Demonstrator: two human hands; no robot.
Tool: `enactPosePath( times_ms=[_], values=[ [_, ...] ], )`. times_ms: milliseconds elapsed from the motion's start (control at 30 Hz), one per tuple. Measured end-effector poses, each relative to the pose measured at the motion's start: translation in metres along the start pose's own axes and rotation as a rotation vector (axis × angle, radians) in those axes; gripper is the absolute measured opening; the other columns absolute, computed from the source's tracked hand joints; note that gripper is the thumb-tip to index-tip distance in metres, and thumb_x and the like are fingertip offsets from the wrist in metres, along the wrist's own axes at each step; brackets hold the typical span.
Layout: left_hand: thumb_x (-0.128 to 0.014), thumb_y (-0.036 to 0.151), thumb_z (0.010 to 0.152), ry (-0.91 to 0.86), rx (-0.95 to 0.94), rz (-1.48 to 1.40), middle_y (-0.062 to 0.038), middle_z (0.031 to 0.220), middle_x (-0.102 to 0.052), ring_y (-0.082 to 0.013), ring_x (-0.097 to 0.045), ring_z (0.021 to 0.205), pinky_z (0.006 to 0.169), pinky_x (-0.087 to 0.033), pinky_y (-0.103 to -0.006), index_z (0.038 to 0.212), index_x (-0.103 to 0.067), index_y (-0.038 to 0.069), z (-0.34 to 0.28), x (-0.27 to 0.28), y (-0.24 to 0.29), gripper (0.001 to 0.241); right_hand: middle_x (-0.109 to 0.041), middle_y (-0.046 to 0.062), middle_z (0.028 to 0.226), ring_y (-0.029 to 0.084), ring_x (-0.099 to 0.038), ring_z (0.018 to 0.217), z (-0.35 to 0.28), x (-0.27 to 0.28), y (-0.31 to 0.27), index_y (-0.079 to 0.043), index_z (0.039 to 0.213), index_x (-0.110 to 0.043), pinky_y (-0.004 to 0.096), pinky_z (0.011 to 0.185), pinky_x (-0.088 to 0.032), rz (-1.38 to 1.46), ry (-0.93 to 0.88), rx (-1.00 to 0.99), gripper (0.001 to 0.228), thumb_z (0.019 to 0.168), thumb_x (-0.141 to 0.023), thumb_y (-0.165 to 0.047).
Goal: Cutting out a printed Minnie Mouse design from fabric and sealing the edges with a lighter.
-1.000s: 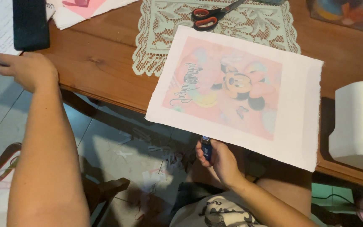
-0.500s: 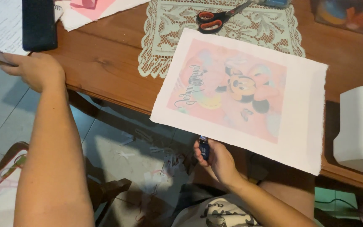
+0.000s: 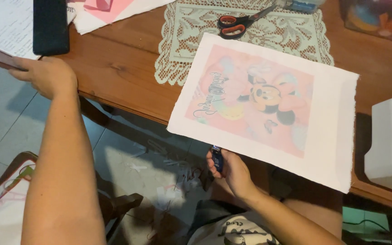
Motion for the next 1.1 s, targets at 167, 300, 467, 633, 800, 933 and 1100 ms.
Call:
enactPosePath(
  times_ms=[167, 300, 467, 633, 800, 933, 1100],
  values=[
    [-0.044, 0.019, 0.111, -0.078, 0.033, -0.032, -0.023, 0.166, -0.008, -0.0427, -0.072, 0.11, 0.089, -0.057, -0.0545, 0.16, -0.018, 0.012, -0.012, 0.019, 0.012, 0.056, -0.061, 0.01, 0.081, 0.015, -0.054, 0.069, 0.004, -0.007, -0.001, 0.001, 0.107, -0.065, 0.026, 0.059, -0.039, -0.023, -0.013, 0.028, 0.043, 0.103, -0.044, -0.036],
    [-0.046, 0.02, 0.11, -0.055, 0.024, -0.017, -0.025, 0.165, -0.01, -0.0432, -0.071, 0.114, 0.093, -0.057, -0.0544, 0.158, -0.019, 0.011, -0.013, 0.021, 0.014, 0.056, -0.061, 0.009, 0.079, 0.013, -0.054, 0.066, 0.007, -0.012, 0.001, 0.001, 0.105, -0.065, 0.023, 0.055, -0.036, 0.027, 0.034, -0.024, 0.04, 0.101, -0.046, -0.034],
    [-0.044, 0.021, 0.111, -0.122, 0.05, -0.056, -0.023, 0.167, -0.006, -0.0442, -0.069, 0.117, 0.093, -0.056, -0.056, 0.158, -0.016, 0.011, -0.023, 0.033, 0.023, 0.056, -0.061, 0.009, 0.081, 0.014, -0.054, 0.068, 0.011, -0.016, 0.001, 0.001, 0.107, -0.065, 0.025, 0.056, -0.036, -0.011, 0.006, -0.001, 0.041, 0.101, -0.046, -0.036],
    [-0.047, 0.022, 0.111, -0.111, 0.05, -0.042, -0.023, 0.167, -0.008, -0.0438, -0.069, 0.117, 0.093, -0.058, -0.0543, 0.159, -0.015, 0.01, -0.024, 0.035, 0.023, 0.059, -0.064, 0.009, 0.091, 0.014, -0.059, 0.074, 0.012, -0.022, 0.0, 0.0, 0.109, -0.065, 0.024, 0.063, -0.041, 0.002, 0.094, -0.04, 0.037, 0.101, -0.048, -0.032],
    [-0.047, 0.023, 0.11, -0.112, 0.062, -0.035, -0.023, 0.166, -0.008, -0.0426, -0.067, 0.118, 0.093, -0.056, -0.0563, 0.158, -0.017, 0.011, -0.029, 0.04, 0.026, 0.058, -0.064, 0.008, 0.085, 0.013, -0.058, 0.075, 0.014, -0.027, -0.001, -0.001, 0.109, -0.067, 0.024, 0.064, -0.04, -0.05, 0.065, -0.039, 0.04, 0.103, -0.045, -0.034],
    [-0.047, 0.021, 0.11, -0.115, 0.038, -0.041, -0.026, 0.165, -0.007, -0.0447, -0.066, 0.12, 0.095, -0.056, -0.0551, 0.158, -0.018, 0.011, -0.028, 0.039, 0.026, 0.057, -0.063, 0.006, 0.086, 0.013, -0.056, 0.073, 0.018, -0.03, 0.001, -0.004, 0.11, -0.066, 0.025, 0.066, -0.041, -0.086, 0.044, -0.053, 0.041, 0.102, -0.044, -0.038],
    [-0.046, 0.021, 0.109, -0.101, 0.058, -0.045, -0.024, 0.166, -0.009, -0.0432, -0.065, 0.124, 0.095, -0.056, -0.0548, 0.159, -0.016, 0.01, -0.027, 0.036, 0.024, 0.059, -0.065, 0.01, 0.103, 0.014, -0.06, 0.082, 0.021, -0.038, 0.002, 0.001, 0.114, -0.064, 0.025, 0.076, -0.049, 0.024, 0.093, -0.047, 0.038, 0.102, -0.048, -0.031]
  ],
)
Point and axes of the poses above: each hand's wrist, its own z-axis towards the middle knuckle, its own x-axis out of the back of the hand, y = z × x, the point moved 5 cm from there along z, towards the middle knuckle
